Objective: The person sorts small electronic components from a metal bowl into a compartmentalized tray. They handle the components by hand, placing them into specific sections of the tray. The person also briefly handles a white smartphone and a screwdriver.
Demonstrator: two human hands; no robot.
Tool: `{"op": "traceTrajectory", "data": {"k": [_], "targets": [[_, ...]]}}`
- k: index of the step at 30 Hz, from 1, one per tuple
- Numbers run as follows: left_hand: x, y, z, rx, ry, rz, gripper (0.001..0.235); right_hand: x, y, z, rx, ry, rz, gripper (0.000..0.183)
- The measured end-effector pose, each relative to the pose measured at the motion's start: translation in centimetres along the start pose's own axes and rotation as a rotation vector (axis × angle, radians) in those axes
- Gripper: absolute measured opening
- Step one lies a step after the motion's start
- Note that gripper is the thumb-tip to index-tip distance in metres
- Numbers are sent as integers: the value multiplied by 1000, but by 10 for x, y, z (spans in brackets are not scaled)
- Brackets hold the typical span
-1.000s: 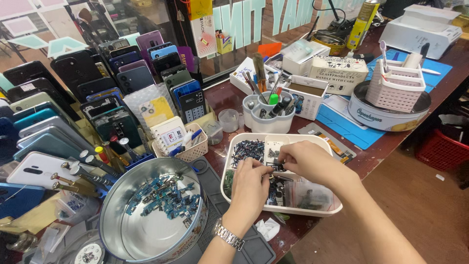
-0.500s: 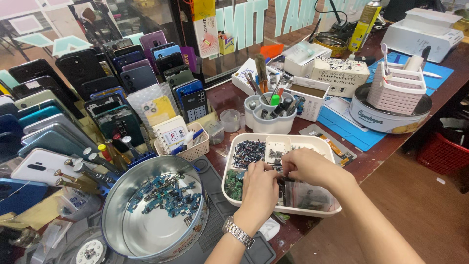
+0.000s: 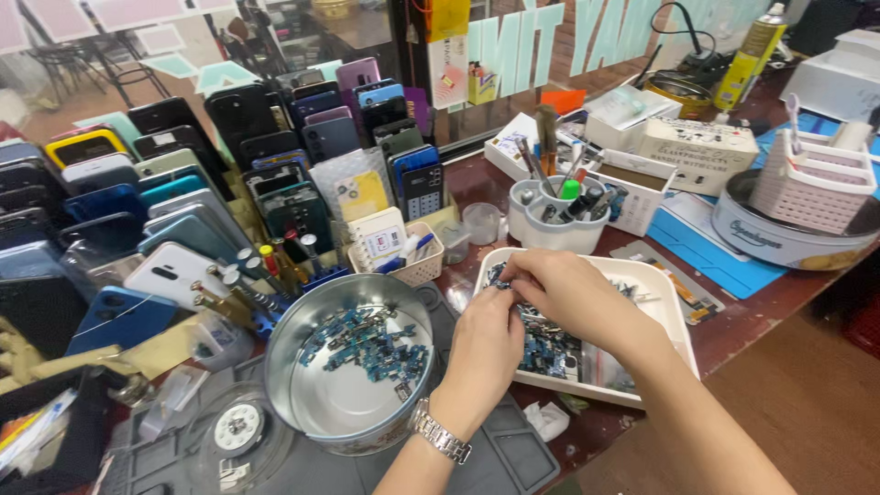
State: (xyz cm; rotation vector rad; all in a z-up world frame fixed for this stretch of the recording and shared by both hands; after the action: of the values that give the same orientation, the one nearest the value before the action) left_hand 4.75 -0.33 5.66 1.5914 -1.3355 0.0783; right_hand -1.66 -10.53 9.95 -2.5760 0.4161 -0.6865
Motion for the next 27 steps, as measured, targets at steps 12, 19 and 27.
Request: {"op": "traceTrajectory", "data": {"k": [12, 19, 27], "targets": [[-9, -93, -140, 224, 52, -314, 19, 55, -70, 96, 194, -149, -103, 19], [-28, -150, -152, 305, -56, -532, 22, 77, -63, 181, 25, -333, -147, 22], [-33, -165, -157, 253, -72, -580, 23, 86, -75, 230, -203, -499, -149, 59]]}}
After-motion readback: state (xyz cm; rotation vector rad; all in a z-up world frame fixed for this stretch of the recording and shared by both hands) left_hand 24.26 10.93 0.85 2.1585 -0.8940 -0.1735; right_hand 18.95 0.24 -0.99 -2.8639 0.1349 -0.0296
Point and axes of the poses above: each hand's wrist, its own x-axis towards the middle knuckle, its own z-axis out of the palm, y = z × x, the point moved 7 cm from there along x, towards the middle knuckle
